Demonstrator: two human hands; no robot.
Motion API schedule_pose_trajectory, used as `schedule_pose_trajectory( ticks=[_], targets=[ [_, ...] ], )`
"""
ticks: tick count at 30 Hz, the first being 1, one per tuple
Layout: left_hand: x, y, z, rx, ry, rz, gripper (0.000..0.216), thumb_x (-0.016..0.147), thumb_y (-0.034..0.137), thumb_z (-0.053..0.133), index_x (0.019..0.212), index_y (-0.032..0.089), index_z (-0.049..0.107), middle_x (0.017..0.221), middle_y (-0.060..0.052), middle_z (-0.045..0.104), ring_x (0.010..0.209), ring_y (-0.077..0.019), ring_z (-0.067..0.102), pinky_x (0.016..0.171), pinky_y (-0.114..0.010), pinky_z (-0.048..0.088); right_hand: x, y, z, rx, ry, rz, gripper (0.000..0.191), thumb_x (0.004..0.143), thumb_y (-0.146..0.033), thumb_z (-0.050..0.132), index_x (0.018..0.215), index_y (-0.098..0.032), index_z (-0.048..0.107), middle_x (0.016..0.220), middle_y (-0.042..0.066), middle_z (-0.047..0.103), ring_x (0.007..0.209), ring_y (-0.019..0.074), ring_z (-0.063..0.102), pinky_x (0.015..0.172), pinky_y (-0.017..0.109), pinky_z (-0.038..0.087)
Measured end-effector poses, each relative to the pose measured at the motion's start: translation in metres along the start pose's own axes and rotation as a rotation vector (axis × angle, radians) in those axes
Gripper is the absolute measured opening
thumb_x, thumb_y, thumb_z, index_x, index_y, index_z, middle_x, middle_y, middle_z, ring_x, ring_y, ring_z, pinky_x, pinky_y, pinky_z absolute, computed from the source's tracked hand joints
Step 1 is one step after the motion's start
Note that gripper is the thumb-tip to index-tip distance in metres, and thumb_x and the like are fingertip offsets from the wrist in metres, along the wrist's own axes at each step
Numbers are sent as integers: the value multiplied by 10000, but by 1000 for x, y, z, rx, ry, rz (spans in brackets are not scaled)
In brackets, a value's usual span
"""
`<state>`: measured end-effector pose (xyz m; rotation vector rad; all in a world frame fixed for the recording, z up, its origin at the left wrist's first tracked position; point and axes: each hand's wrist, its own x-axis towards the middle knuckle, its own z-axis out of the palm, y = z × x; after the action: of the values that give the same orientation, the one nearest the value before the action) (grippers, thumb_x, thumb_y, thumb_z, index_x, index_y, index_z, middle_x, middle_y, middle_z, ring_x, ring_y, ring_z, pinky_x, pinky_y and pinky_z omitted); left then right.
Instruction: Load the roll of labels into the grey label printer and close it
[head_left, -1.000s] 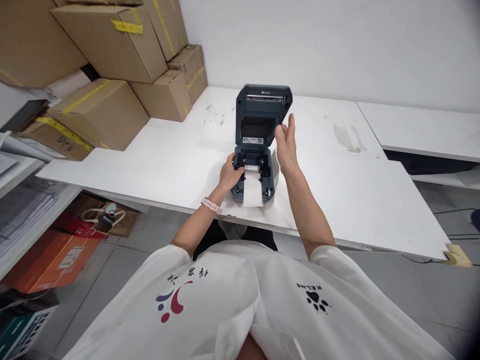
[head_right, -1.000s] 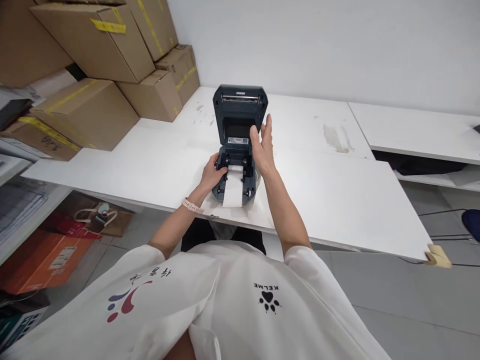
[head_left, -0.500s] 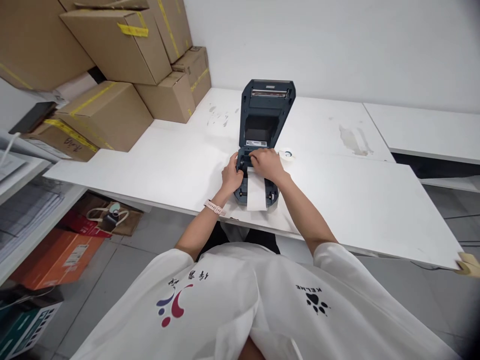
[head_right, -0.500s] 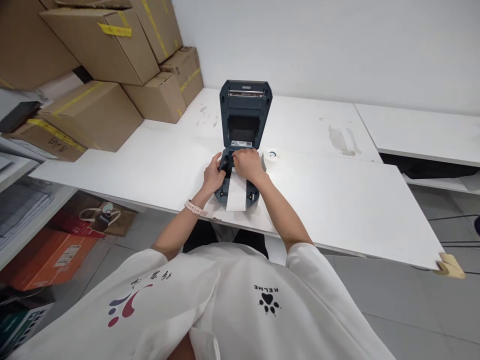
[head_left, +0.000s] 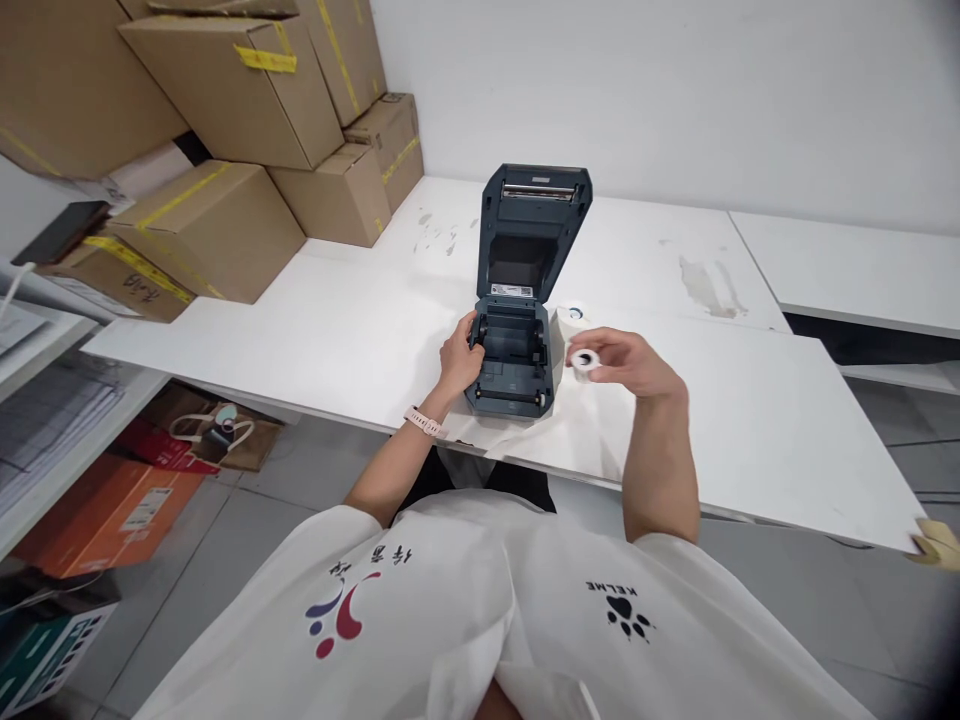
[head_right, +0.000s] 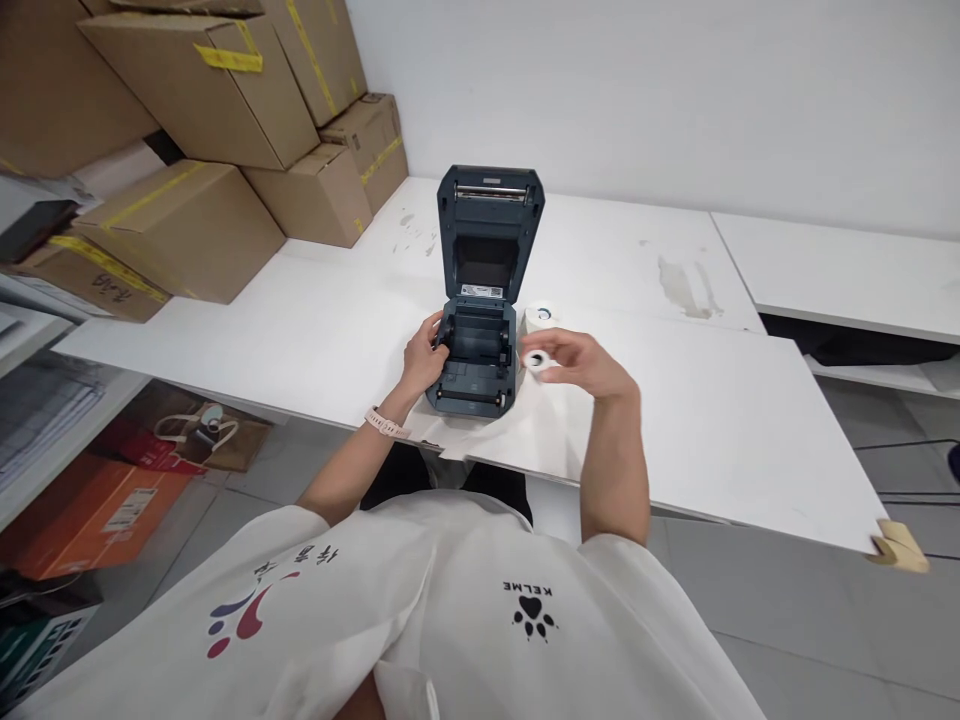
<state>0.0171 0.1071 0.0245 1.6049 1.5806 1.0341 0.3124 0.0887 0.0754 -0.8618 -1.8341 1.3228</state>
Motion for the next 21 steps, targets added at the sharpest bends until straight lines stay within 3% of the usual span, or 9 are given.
schedule_pose_trajectory(
  ticks=[3,7,13,17,21],
  targets=[
    [-1,2,-1,11,-4,-13,740,774,82,489,1496,246,469,1460,-61,630,1367,-283,583,1138,-475,459,-40,25,-26,32,222,72,483,700,-412,898,1142,-303,738,990,55,776,959,250,706,770,370,550],
    [-3,4,-2,-7,-5,-48,792,769,85,504,1534,266,408,1464,-56,628,1397,-281,556,1155,-485,441,-51,64,-31,56,346,190,502,700,-387,896,1162,-297,722,1124,64,769,1112,247,681,897,383,555],
    [-4,7,-3,-4,-15,-51,788,787,98,485,1556,223,371,1488,-92,606,1403,-280,552,1163,-488,429,-36,99,-27,157,368,238,600,679,-416,896,1228,-305,680,1320,75,714,1266,255,638,1104,467,494],
    [-4,10,-4,38,-26,-46,807,780,87,473,1562,251,361,1482,-76,612,1395,-288,558,1154,-513,429,-14,96,-48,23,485,172,720,699,-448,871,1352,-336,588,1456,81,623,1426,284,520,1193,518,406],
    [-4,10,-4,35,-18,-56,833,769,87,495,1565,285,352,1486,-48,612,1395,-284,558,1162,-505,421,31,91,-59,-184,381,249,945,597,-408,926,1434,-302,501,1562,106,508,1472,297,446,1229,502,338]
  ],
)
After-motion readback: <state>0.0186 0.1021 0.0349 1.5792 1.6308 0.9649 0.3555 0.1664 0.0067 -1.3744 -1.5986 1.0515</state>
